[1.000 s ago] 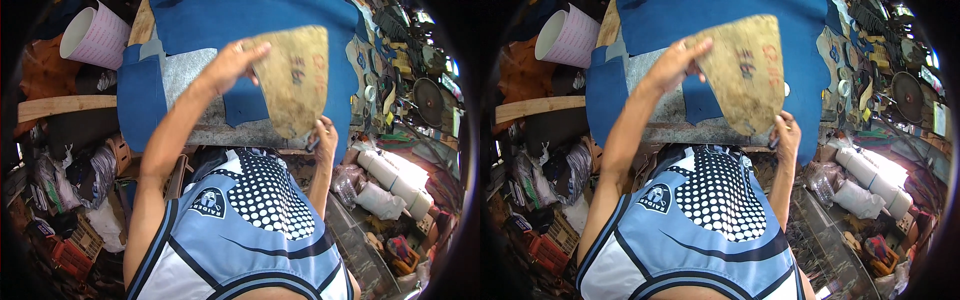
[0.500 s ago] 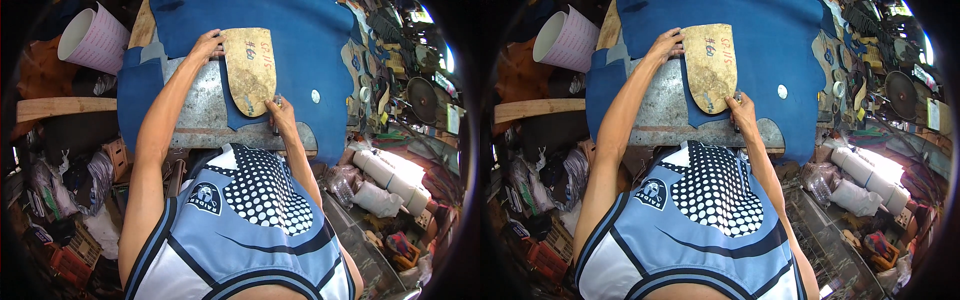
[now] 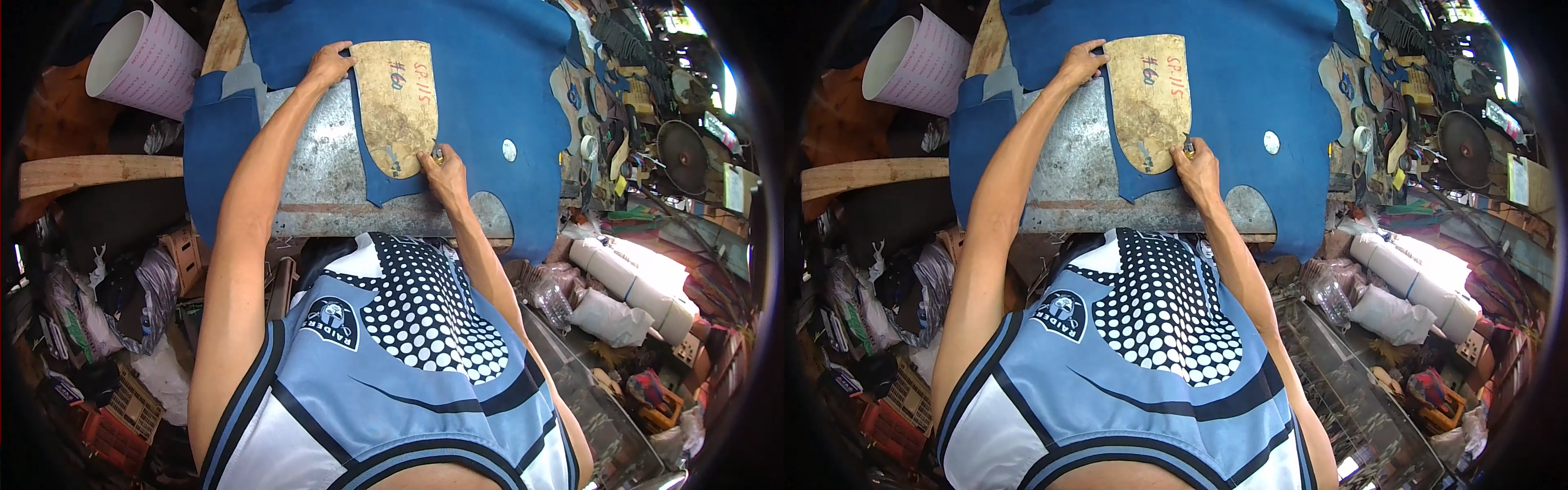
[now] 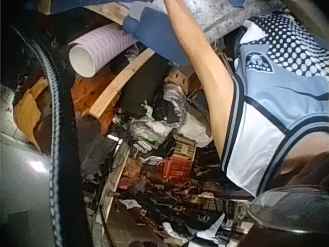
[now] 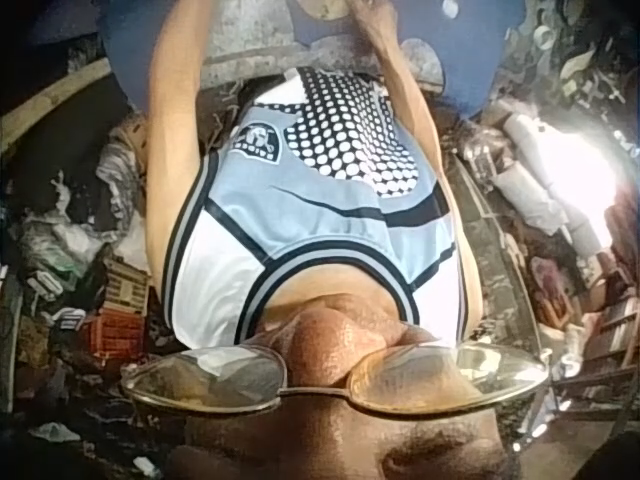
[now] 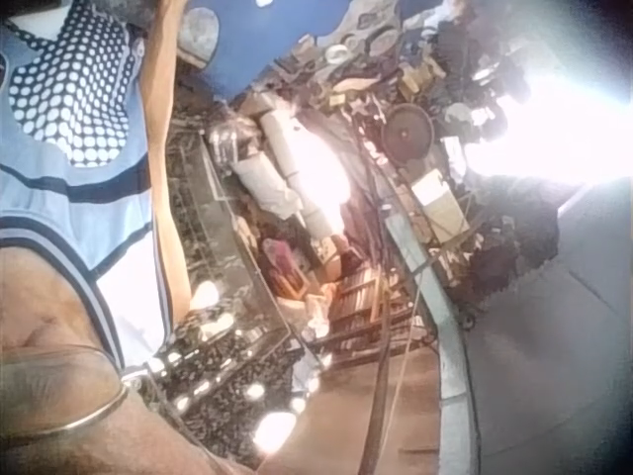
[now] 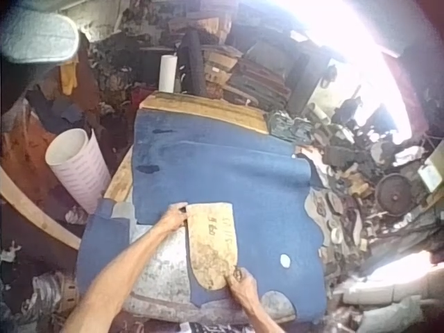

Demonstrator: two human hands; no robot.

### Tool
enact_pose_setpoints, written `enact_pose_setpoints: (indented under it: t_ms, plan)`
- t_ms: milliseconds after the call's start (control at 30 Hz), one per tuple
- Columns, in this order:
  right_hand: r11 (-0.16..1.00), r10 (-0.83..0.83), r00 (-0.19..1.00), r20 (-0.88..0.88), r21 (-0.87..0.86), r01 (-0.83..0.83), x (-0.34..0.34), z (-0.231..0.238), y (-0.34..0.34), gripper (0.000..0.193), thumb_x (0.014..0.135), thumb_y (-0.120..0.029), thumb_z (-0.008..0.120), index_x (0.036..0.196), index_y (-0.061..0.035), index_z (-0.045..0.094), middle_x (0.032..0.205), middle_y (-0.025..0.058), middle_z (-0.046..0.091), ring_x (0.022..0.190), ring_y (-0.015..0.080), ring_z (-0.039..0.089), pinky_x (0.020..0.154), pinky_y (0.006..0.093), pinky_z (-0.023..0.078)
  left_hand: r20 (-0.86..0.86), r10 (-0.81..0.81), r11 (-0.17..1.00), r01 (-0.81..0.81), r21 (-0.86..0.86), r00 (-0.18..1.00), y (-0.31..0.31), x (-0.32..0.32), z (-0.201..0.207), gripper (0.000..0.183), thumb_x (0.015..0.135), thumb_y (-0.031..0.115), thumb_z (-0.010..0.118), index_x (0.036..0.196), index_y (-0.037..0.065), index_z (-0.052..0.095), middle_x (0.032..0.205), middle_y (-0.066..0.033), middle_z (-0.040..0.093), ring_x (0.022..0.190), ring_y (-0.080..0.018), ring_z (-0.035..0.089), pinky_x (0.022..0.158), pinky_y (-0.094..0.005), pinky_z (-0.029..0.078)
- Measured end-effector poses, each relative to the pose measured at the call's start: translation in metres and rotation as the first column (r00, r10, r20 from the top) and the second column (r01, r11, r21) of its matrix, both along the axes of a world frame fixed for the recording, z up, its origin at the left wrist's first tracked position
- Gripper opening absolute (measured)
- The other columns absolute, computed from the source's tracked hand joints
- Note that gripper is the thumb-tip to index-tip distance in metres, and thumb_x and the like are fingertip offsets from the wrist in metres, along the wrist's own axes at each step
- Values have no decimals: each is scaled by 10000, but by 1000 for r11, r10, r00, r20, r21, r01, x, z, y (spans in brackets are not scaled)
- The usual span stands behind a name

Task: Cutting shoe component patterns from a large sheet of blue leather using a handheld blade and cardboard templates.

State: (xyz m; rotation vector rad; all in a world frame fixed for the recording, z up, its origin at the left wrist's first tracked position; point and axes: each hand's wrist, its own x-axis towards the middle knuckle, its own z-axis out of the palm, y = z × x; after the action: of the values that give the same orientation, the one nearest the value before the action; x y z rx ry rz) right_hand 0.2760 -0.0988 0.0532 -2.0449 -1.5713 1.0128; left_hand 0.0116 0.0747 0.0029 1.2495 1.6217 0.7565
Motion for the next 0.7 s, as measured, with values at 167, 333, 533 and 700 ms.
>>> enact_pose_setpoints:
  t_ms: [167,333,533,700]
  plan:
    - [1000,19,999,41,7,-20,0,1,-2,422,863,-328,686,1074,36,646,952,281,698,917,398,694,795,441,526,19,-16,1000,16,-11,1000,-4,-4,2,542,894,163,688,1402,53,534,635,-49,625,484,-101,554,441,-263,445]
    - [1000,22,999,40,-16,-22,1,2,0,436,863,-336,686,1085,36,643,942,279,700,906,398,697,789,441,530,-37,-58,998,58,1,998,-5,-8,6,540,886,182,697,1388,53,547,616,-51,624,468,-110,559,422,-272,447]
    - [995,47,998,39,-86,-43,-1,8,6,442,864,-339,684,1081,44,641,924,280,700,886,399,698,777,446,532,-180,-110,993,114,15,978,0,-14,1,507,868,206,710,1340,60,596,647,-75,662,489,-135,605,465,-299,491]
    - [998,40,998,42,-45,-38,-4,4,6,447,851,-342,682,1075,43,645,927,288,695,887,403,694,766,445,528,-371,-92,981,149,126,924,1,-17,-8,479,834,264,722,1272,84,648,1072,-201,711,979,-333,691,912,-413,522]
